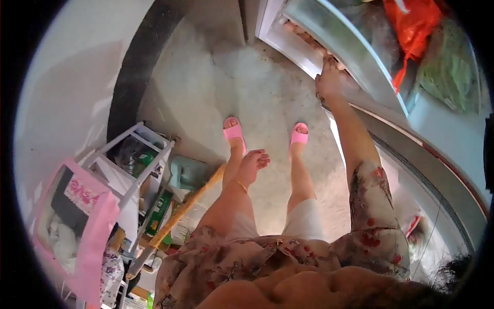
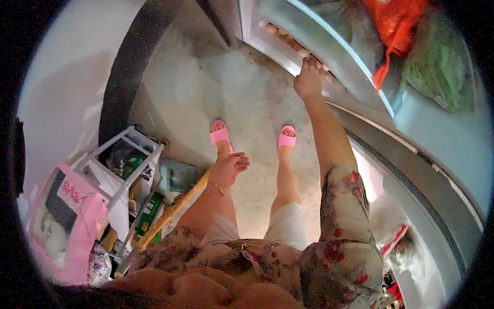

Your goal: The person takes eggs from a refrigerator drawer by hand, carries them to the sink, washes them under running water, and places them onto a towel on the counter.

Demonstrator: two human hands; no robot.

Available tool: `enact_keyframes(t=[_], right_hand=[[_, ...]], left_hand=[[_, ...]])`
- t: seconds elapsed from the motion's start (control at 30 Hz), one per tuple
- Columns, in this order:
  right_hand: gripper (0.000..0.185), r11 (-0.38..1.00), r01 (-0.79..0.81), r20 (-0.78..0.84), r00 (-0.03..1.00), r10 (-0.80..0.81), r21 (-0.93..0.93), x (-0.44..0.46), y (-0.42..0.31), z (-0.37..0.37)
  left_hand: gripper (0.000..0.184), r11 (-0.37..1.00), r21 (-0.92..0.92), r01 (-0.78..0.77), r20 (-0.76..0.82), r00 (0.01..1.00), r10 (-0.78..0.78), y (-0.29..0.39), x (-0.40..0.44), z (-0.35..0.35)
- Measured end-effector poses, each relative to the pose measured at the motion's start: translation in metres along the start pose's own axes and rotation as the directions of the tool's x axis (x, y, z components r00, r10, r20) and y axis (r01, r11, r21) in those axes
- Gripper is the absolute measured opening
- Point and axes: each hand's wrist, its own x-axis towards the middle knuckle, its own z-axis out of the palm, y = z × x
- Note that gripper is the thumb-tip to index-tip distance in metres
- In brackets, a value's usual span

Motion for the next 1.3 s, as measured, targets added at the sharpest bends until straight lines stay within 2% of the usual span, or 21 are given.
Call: enact_keyframes(t=[0.1,0.2,0.3,0.4,0.6,0.73,0.83,0.93,1.03,1.17,1.3], right_hand=[[0.067,0.997,0.052,-0.028,0.998,-0.054,-0.053,0.005,0.013,0.022],[0.078,0.982,0.142,-0.138,0.978,-0.159,-0.125,0.012,0.025,0.038],[0.077,0.987,0.148,-0.145,0.977,-0.156,-0.063,0.025,0.038,0.046],[0.068,0.987,0.159,-0.19,0.968,-0.162,-0.03,0.033,0.039,0.053],[0.044,0.979,0.054,-0.293,0.95,-0.112,-0.199,0.035,0.038,0.065],[0.043,0.996,0.019,-0.229,0.973,-0.039,-0.089,0.036,0.043,0.064],[0.047,1.0,-0.025,-0.245,0.969,0.025,0.003,0.034,0.04,0.06],[0.049,0.996,-0.065,-0.101,0.992,0.072,0.068,0.023,0.028,0.046],[0.039,0.999,-0.034,-0.12,0.992,0.034,0.004,0.02,0.028,0.047],[0.041,0.998,-0.011,-0.087,0.996,0.016,0.061,0.012,0.023,0.044],[0.045,0.992,-0.013,-0.016,1.0,0.015,0.124,0.002,0.014,0.041]], left_hand=[[0.028,0.992,-0.117,0.04,0.054,0.998,-0.033,-0.032,0.023,0.018],[0.027,0.977,-0.206,0.049,0.11,0.994,-0.027,-0.054,0.045,0.024],[0.027,0.972,-0.231,0.027,0.145,0.989,0.007,-0.064,0.062,0.034],[0.027,0.97,-0.242,0.009,0.151,0.988,0.029,-0.07,0.072,0.039],[0.026,0.955,-0.298,-0.01,0.154,0.986,0.059,-0.068,0.102,0.046],[0.026,0.966,-0.258,-0.027,0.093,0.994,0.053,-0.058,0.103,0.045],[0.025,0.967,-0.25,-0.041,0.096,0.993,0.067,-0.056,0.102,0.046],[0.025,0.969,-0.246,-0.036,0.114,0.991,0.065,-0.053,0.101,0.047],[0.025,0.967,-0.251,-0.027,0.119,0.991,0.059,-0.054,0.104,0.045],[0.025,0.952,-0.305,-0.005,0.15,0.987,0.053,-0.051,0.108,0.039],[0.026,0.962,-0.272,0.002,0.111,0.993,0.03,-0.047,0.105,0.046]])
